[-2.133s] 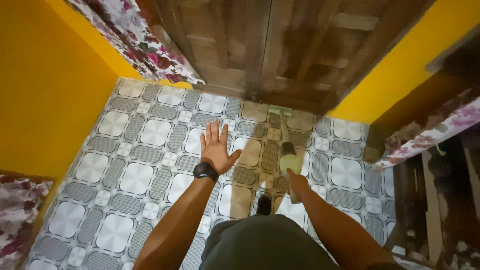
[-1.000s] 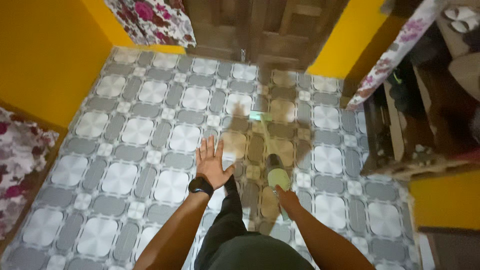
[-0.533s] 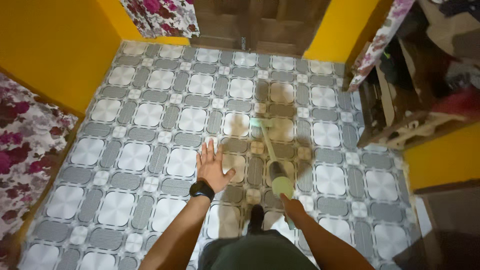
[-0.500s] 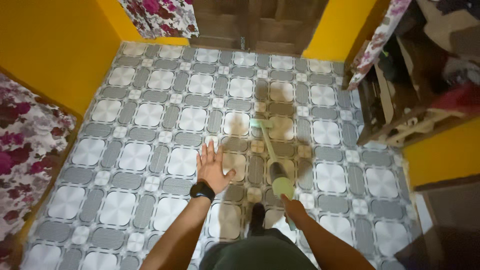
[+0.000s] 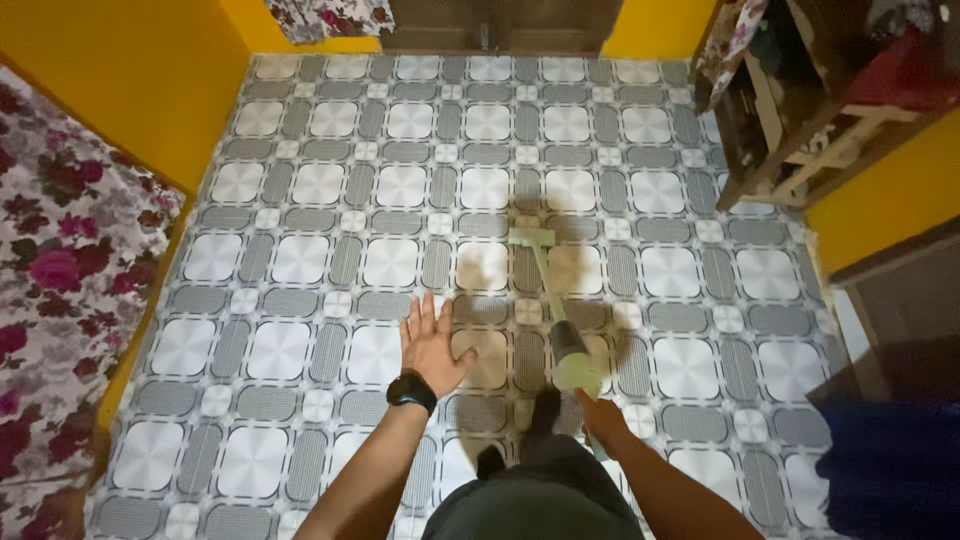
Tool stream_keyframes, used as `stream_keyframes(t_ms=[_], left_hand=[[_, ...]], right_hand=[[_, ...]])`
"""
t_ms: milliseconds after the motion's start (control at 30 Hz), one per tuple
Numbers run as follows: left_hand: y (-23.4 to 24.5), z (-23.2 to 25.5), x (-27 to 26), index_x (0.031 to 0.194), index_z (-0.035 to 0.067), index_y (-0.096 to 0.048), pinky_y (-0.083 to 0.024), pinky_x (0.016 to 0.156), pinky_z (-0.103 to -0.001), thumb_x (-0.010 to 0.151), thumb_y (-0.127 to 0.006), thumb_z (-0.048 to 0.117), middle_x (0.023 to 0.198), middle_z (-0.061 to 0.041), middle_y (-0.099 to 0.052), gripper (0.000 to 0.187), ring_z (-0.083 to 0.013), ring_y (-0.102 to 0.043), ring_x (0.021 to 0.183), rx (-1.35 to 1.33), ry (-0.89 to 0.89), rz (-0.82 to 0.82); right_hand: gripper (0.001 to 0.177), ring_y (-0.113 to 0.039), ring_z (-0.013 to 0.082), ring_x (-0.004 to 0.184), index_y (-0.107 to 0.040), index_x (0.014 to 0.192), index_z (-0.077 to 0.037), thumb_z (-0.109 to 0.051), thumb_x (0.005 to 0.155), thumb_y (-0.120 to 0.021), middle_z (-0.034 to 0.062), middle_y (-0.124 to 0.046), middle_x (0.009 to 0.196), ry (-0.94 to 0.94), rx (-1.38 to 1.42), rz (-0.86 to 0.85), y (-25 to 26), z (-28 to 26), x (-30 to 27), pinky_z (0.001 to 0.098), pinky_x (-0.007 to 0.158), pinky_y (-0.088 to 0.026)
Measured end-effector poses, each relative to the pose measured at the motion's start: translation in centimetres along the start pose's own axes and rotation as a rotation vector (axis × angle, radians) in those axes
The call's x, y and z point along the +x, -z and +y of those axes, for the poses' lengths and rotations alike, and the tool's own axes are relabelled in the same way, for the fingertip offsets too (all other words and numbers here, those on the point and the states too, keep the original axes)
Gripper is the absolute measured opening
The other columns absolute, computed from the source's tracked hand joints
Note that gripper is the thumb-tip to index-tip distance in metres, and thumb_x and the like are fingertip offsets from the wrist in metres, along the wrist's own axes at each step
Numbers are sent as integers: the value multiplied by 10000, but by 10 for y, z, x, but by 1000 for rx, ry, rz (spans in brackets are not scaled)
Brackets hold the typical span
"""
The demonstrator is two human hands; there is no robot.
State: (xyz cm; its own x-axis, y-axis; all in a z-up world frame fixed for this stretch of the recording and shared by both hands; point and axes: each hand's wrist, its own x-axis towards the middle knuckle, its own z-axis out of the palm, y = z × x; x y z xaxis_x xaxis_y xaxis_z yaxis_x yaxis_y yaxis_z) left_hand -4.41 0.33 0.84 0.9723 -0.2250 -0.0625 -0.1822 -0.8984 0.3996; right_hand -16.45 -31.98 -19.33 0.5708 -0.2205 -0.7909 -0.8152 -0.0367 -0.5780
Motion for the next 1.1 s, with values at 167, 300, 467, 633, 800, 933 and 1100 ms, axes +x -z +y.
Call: stream_keyframes(t_ms=[167, 300, 467, 633, 800, 933, 1100], left_hand=[[-7, 11, -69, 1558, 72, -311, -76, 1216, -593, 770, -755, 457, 1684, -237, -67, 983, -441, -59, 1552, -7, -1, -15], [-14, 26, -128, 1571, 81, -308, -75, 1223, -594, 761, -754, 458, 1668, -240, -92, 999, -433, -68, 1548, -44, 1, -3], [-39, 42, -208, 1567, 70, -308, -86, 1213, -603, 773, -741, 484, 1667, -249, -104, 994, -443, -70, 1543, 8, -12, 13], [-66, 58, -305, 1551, 52, -333, -91, 1208, -611, 798, -740, 495, 1661, -255, -117, 964, -453, -73, 1541, -32, -5, 44], [-82, 71, -410, 1546, 66, -353, -106, 1212, -605, 784, -750, 474, 1671, -241, -128, 952, -440, -93, 1541, -8, 33, -8], [-82, 72, -479, 1532, 52, -360, -104, 1209, -606, 777, -760, 480, 1654, -255, -140, 956, -452, -102, 1534, -35, 45, 13], [-81, 65, -549, 1539, 40, -355, -101, 1205, -618, 785, -752, 482, 1649, -257, -150, 960, -451, -102, 1543, -36, 63, 25]], right_hand=[[560, -507, 251, 443, -630, 921, 3, -553, 949, -568, 123, -523, 602, -37, 16, -7, 2, 61, -54, 422, 441, -430], [593, -501, 248, 436, -565, 852, 20, -561, 964, -596, 132, -525, 599, 7, 48, -38, 5, 113, -88, 409, 426, -426], [584, -509, 262, 446, -582, 836, 20, -551, 962, -588, 137, -534, 607, -26, 47, -44, 11, 180, -126, 423, 435, -431], [625, -556, 231, 498, -666, 952, 50, -567, 966, -567, 137, -597, 625, 27, -104, 4, 12, 258, -166, 404, 490, -467], [675, -565, 220, 486, -665, 972, 109, -560, 967, -578, 114, -586, 621, 60, -106, -3, 16, 325, -229, 408, 481, -473], [560, -502, 224, 463, -609, 984, 30, -529, 954, -590, 105, -531, 609, -24, 0, -45, 11, 366, -284, 412, 463, -433], [555, -499, 224, 454, -574, 880, 15, -535, 956, -593, 103, -524, 598, -35, -25, -64, 3, 422, -329, 402, 451, -443]])
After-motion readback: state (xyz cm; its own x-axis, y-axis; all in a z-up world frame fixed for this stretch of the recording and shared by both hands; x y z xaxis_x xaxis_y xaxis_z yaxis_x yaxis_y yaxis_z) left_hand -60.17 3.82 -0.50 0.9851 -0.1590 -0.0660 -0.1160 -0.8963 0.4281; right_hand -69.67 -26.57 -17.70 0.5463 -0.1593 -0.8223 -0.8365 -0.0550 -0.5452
